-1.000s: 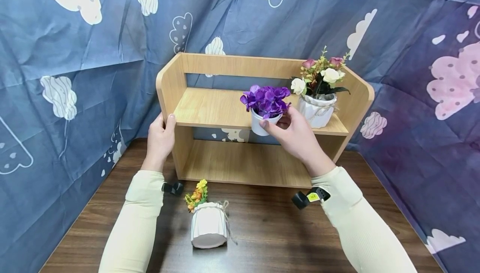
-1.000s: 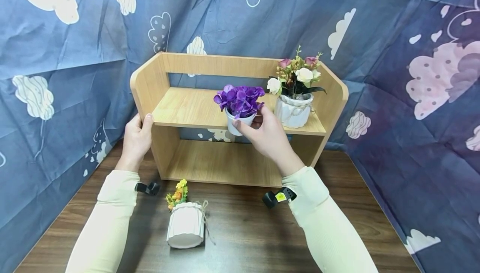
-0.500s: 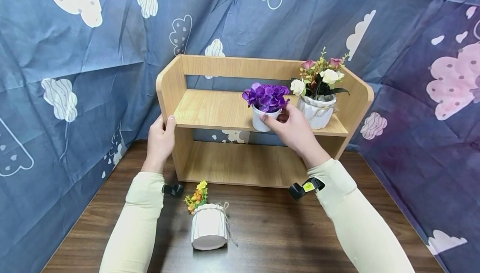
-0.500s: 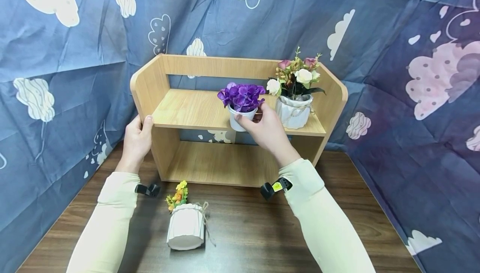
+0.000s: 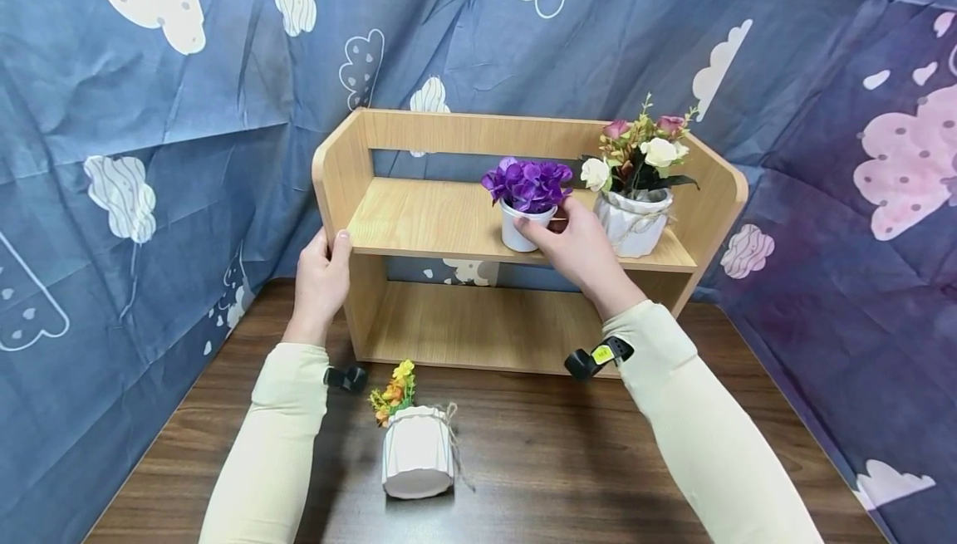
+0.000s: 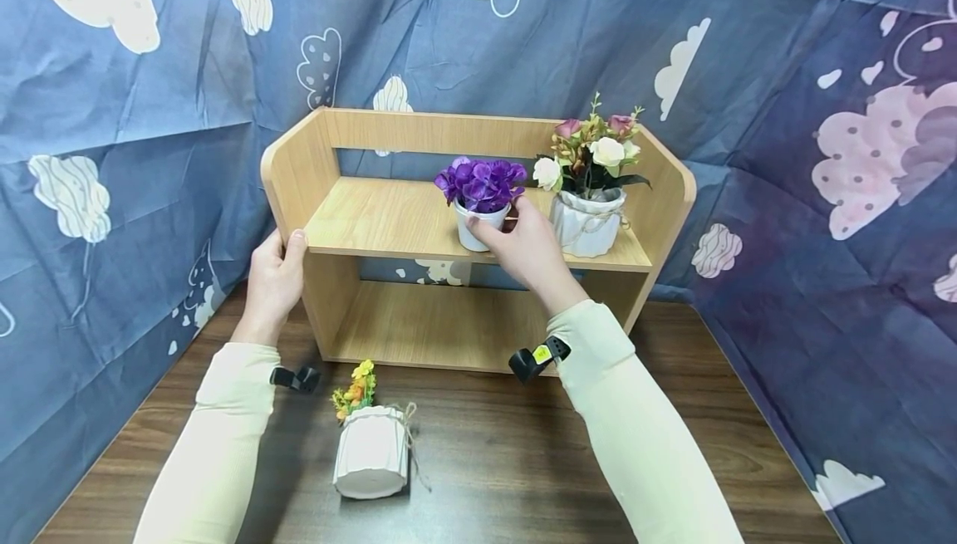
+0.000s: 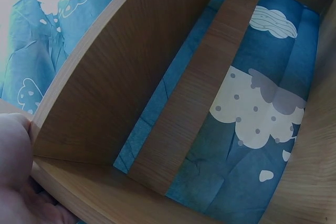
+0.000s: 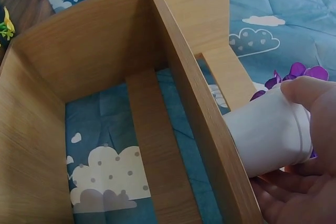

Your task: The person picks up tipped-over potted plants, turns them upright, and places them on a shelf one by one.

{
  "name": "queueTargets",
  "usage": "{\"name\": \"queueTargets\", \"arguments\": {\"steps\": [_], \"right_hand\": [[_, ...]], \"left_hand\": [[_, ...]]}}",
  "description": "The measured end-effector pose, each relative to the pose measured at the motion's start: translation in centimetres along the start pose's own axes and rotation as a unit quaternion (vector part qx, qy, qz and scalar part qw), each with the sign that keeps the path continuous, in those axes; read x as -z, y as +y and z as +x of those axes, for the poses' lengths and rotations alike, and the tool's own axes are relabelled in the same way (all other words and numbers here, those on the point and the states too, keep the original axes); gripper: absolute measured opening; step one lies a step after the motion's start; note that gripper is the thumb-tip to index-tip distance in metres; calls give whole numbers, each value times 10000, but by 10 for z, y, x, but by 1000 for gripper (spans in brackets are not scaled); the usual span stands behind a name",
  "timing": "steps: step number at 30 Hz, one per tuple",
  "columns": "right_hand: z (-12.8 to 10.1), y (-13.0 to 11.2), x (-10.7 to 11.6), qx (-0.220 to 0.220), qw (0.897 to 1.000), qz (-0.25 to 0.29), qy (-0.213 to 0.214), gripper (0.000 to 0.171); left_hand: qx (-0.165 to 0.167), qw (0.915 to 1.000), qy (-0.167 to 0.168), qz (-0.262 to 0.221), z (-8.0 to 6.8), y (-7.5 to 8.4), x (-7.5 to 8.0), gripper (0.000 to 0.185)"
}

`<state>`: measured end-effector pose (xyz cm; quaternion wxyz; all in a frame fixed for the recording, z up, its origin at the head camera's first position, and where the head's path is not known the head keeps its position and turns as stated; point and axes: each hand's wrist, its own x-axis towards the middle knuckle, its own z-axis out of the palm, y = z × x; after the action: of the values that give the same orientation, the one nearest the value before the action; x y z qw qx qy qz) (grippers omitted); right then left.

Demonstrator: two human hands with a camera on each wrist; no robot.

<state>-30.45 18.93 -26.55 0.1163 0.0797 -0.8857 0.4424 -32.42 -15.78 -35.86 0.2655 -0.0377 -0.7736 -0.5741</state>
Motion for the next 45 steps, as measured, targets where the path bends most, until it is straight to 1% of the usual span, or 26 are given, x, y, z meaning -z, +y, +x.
{"name": "queueTargets", "arguments": {"steps": [6, 13, 20, 24, 28, 32, 35, 40, 45], "right_hand": [[6, -1, -3, -11, 10000, 79, -8, 69], [9, 1, -4, -52, 9998, 206, -21, 72], [8, 6, -6, -84, 9997, 232, 47, 71], [6, 10, -7, -12, 9996, 269, 79, 73], [0, 12, -8, 103, 9989, 433, 123, 79], [-9, 12, -7, 97, 9977, 654, 167, 86], [-17, 11, -6, 90, 9964, 816, 201, 87], [-27, 11, -5, 192, 9951, 926, 289, 83], [-38, 14, -5, 413, 9942, 806, 584, 71]], "left_hand": [[12, 10000, 1, -13, -1, 0, 0, 45], [21, 10000, -51, -39, -1, 0, -1, 45], [15, 10000, -50, -36, -2, -3, -5, 45], [41, 10000, -75, -17, -4, -4, -6, 46], [65, 9999, -79, -10, -4, -4, -6, 46], [24, 10000, -48, -33, -3, -3, -3, 46], [-14, 10000, 20, -20, -1, -2, -2, 44], [-53, 9999, 71, 47, 0, -1, 1, 42], [-62, 9999, 72, 77, 0, -1, 0, 43]]}}
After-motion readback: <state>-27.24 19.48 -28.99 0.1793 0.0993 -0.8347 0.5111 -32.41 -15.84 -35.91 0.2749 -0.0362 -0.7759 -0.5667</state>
